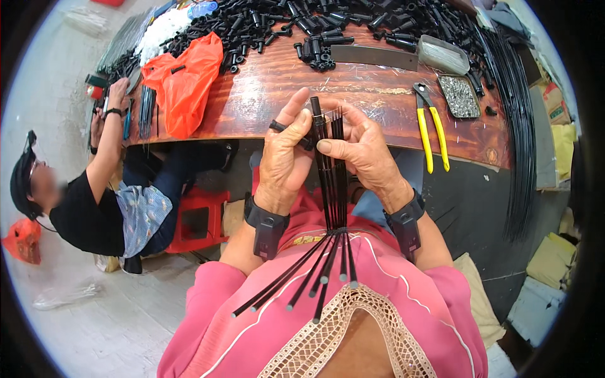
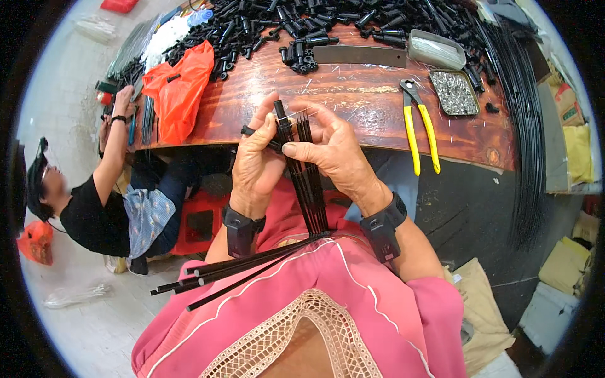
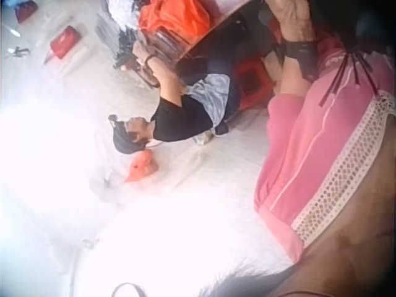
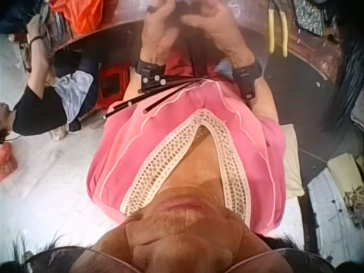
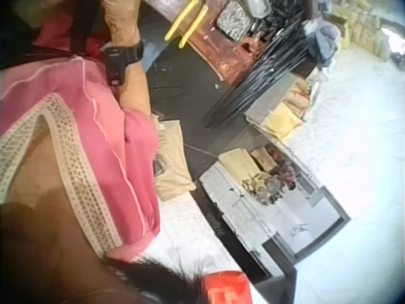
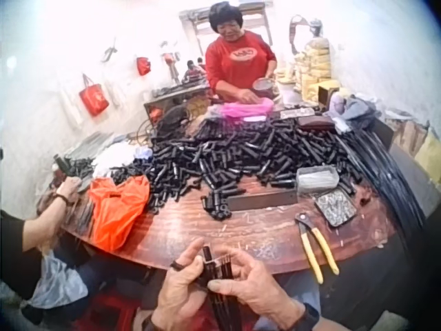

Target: Manually assemble and secure the black composite ribs into an umbrella frame hub using tools.

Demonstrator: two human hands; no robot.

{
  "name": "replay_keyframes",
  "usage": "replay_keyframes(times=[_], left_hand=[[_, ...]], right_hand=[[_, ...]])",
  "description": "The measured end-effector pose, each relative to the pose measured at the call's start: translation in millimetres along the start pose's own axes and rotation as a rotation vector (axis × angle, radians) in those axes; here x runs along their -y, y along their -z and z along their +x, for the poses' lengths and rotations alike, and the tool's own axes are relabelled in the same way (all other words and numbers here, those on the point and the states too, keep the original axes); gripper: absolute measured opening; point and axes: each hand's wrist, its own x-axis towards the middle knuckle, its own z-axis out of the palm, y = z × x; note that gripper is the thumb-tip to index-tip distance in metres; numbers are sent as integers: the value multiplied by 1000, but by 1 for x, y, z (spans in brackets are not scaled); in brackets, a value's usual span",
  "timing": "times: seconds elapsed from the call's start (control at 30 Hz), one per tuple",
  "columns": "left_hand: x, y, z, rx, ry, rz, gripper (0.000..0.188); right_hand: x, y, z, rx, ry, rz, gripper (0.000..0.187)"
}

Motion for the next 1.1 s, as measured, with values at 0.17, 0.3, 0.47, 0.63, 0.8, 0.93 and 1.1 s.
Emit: replay_keyframes(times=[0.17,0.3,0.47,0.63,0.8,0.93,1.1], left_hand=[[3,2,-4,100,79,-75,51],[9,11,-8,117,77,-68,59],[5,20,5,179,113,-112,59],[-2,3,12,98,124,-32,57],[-2,8,2,49,219,22,57],[-15,13,-8,19,290,30,47],[-34,13,-11,93,343,-19,47]], right_hand=[[3,4,-4,59,-80,43,59],[0,16,-3,70,-106,-27,49],[1,13,5,104,-91,38,42],[12,9,8,77,-88,-17,37],[5,11,0,-16,-139,-255,28],[-1,13,-7,48,-143,-206,37],[-11,15,-3,91,-89,-199,33]])
